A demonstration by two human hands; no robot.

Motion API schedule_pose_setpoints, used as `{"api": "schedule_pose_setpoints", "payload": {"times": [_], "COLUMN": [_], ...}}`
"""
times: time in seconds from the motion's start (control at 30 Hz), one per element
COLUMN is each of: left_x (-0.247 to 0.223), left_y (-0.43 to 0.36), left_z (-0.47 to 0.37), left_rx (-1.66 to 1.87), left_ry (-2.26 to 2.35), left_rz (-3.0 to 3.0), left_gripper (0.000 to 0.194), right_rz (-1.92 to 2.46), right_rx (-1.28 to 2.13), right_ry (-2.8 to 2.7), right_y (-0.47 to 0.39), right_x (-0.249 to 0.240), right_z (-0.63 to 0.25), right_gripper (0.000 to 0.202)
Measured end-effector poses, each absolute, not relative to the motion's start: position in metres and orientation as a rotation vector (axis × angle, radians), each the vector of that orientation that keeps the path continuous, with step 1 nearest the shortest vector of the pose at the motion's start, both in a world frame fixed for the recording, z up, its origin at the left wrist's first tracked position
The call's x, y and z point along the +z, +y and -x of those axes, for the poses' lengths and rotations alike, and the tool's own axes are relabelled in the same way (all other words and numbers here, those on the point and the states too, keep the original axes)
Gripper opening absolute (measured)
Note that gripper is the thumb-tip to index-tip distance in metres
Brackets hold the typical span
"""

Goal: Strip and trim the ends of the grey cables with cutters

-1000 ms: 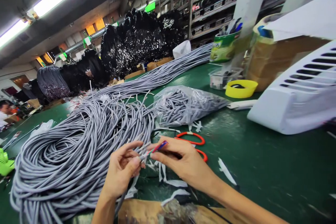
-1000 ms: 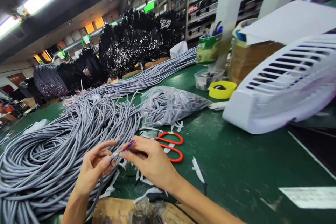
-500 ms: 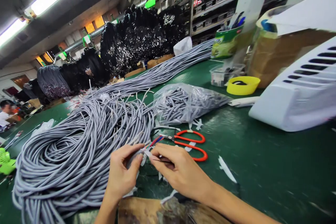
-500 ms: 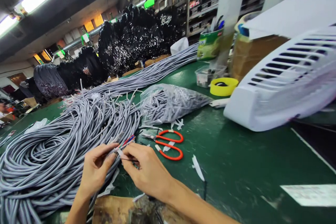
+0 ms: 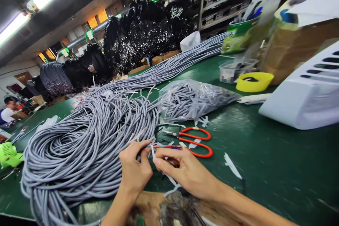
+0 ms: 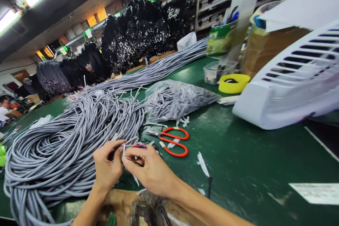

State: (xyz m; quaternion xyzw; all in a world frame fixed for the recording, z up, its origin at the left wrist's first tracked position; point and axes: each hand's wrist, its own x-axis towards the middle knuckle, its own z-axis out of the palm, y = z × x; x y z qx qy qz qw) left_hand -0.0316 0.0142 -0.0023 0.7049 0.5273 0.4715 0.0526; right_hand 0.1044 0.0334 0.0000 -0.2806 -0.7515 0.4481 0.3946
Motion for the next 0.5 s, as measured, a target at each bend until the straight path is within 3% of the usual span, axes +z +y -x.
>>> {"api": "schedule_pose_setpoints", "payload": {"times": [0.1, 0.3, 0.5], "left_x": [-0.001, 0.001, -0.002], "left_y": [0.018, 0.028, 0.026], "left_z": [0.038, 0.056, 0.058], "left_rx": [1.408, 1.475, 1.411], "left_ry": [1.668, 1.761, 1.731], "left_rz": [-1.934, -1.666, -1.688], "left_gripper": [0.016, 0.02, 0.021], "right_rz": [0.758, 1.344, 1.345], "right_rx": [0.888, 0.431, 0.437], "right_ry": [-2.092, -2.443, -2.725], "right_y": [0.045, 0.068, 0.069], "right_x": [0.006, 0.015, 0.005], "right_z": [-0.116, -0.144, -0.156], "right_gripper": [0.027, 0.023, 0.011]}}
